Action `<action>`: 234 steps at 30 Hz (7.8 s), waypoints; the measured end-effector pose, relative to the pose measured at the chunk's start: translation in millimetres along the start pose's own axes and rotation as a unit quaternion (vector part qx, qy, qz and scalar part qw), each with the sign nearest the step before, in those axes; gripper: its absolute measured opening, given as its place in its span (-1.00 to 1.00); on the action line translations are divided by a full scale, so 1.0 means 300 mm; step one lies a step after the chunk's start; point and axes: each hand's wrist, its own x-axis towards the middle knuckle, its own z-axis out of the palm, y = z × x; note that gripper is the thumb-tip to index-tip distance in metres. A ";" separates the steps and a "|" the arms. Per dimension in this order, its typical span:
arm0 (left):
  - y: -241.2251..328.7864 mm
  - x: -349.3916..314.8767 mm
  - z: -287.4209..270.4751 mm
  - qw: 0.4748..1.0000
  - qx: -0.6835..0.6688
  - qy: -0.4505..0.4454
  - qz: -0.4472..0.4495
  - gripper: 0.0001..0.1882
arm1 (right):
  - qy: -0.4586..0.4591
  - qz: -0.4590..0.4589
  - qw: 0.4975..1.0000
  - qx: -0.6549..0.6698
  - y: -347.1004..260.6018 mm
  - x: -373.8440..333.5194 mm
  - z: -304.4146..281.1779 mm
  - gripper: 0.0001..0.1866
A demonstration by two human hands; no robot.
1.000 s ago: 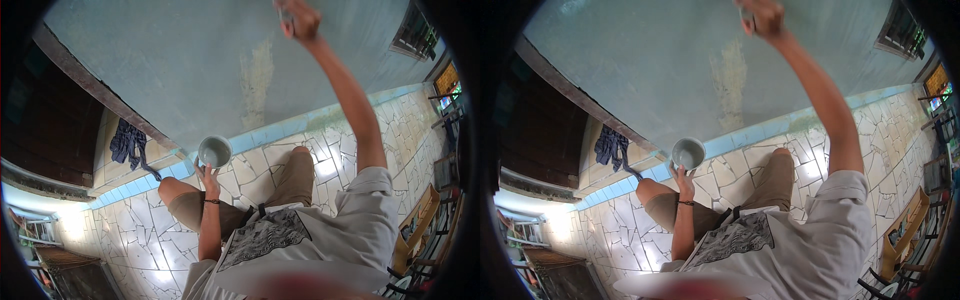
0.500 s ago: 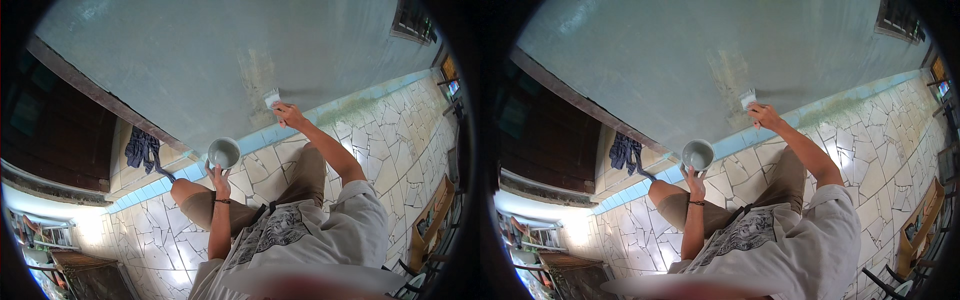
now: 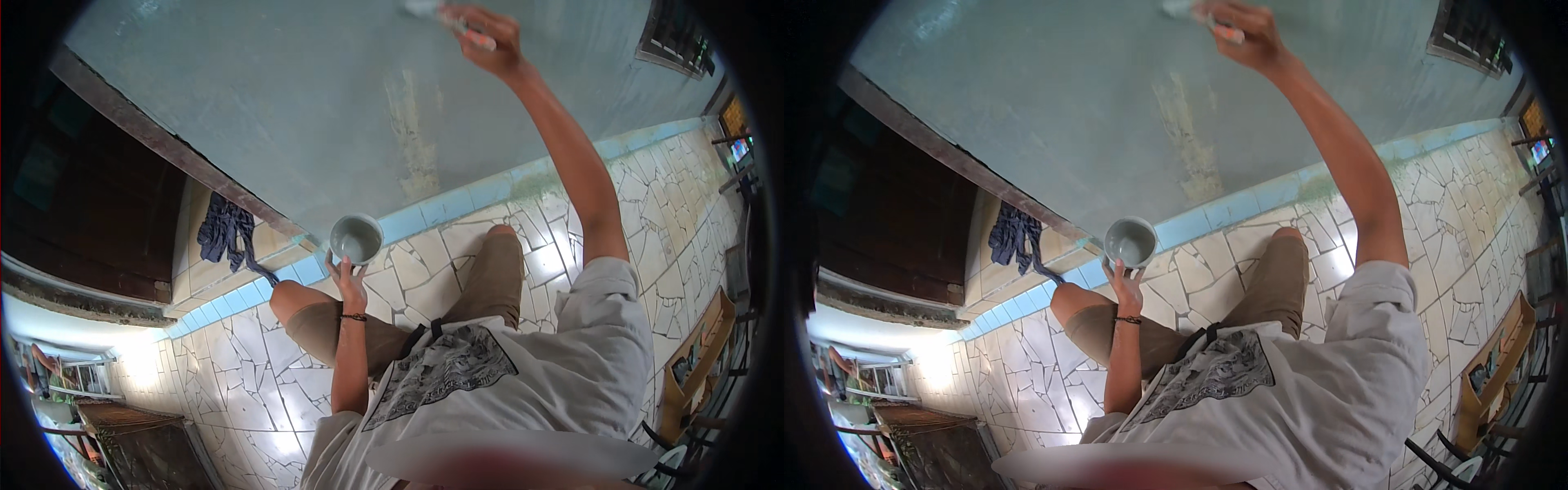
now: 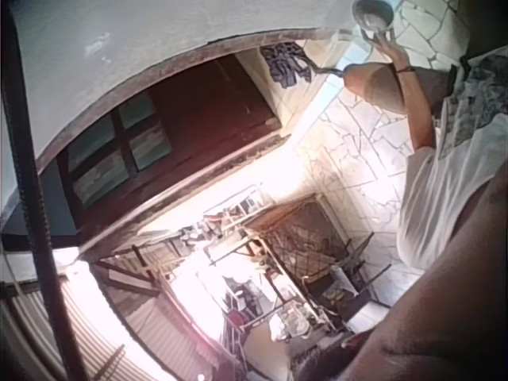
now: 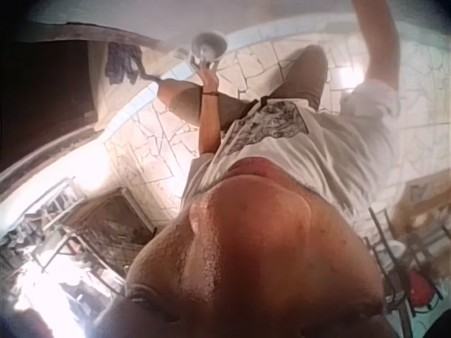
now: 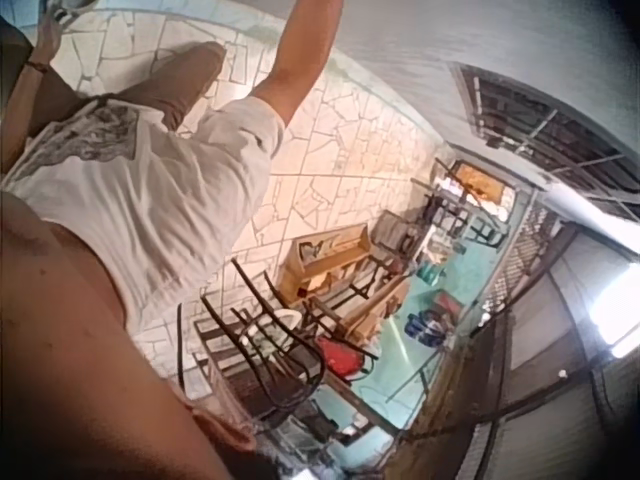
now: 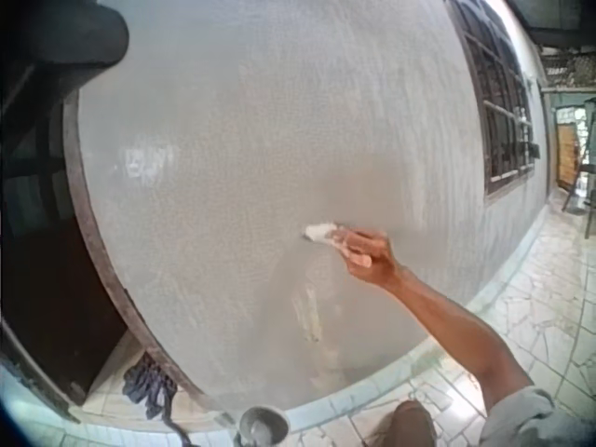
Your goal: The person applies paint to a wall using a paint brush.
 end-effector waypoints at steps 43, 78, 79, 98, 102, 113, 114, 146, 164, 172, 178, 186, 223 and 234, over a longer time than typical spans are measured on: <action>0.006 0.015 -0.027 1.000 -0.018 0.023 -0.011 -0.22 | -0.013 0.047 0.998 0.041 -0.462 -0.637 0.348 -0.90; -0.026 0.028 -0.030 0.999 -0.034 0.022 -0.034 -0.19 | 0.192 0.151 0.970 0.011 -0.437 -0.464 0.325 -0.73; -0.023 0.035 -0.025 0.999 -0.032 0.019 -0.028 -0.19 | 0.178 0.177 0.968 0.026 -0.476 -0.527 0.333 -0.72; 0.006 0.015 -0.016 1.000 -0.024 0.021 -0.001 -0.24 | -0.177 0.244 0.925 0.232 -0.310 -0.364 0.202 -0.76; 0.000 0.025 -0.010 0.999 -0.030 0.018 -0.004 -0.26 | -0.028 0.074 0.989 0.125 -0.270 -0.114 0.150 -0.79; 0.005 0.033 -0.022 0.999 -0.030 0.025 0.004 -0.23 | 0.025 0.009 1.000 0.015 -0.460 -0.421 0.356 -0.92; 0.001 0.029 -0.025 0.999 -0.033 0.025 -0.005 -0.23 | 0.023 0.022 0.999 0.015 -0.494 -0.501 0.378 -0.93; 0.007 -0.008 -0.035 0.999 -0.033 0.016 -0.002 -0.21 | 0.063 0.002 0.998 0.031 -0.210 0.068 0.112 -0.69; 0.267 -0.046 0.111 0.998 0.008 0.007 -0.069 -0.06 | -0.029 0.139 0.988 0.063 -0.510 -0.857 0.268 -0.90; 0.617 -0.047 0.427 0.992 0.026 -0.117 -0.026 -0.14 | 0.183 0.309 0.912 0.201 -0.539 -0.626 0.170 -0.77; 0.568 0.064 0.484 0.976 0.050 -0.213 0.005 -0.21 | 0.372 0.454 0.792 0.168 -0.389 -0.306 0.220 -0.78; 0.414 0.021 0.259 0.982 0.022 -0.184 0.025 -0.15 | 0.523 0.559 0.576 0.288 -0.680 -0.896 0.582 -0.58; 0.376 -0.009 0.196 0.977 0.014 -0.201 -0.073 -0.14 | 0.585 0.592 0.466 0.301 -0.777 -1.166 0.636 -0.55; 0.384 -0.055 0.228 0.971 0.029 -0.230 -0.058 -0.13 | 0.442 0.714 0.542 -0.033 -0.931 -1.488 0.635 -0.61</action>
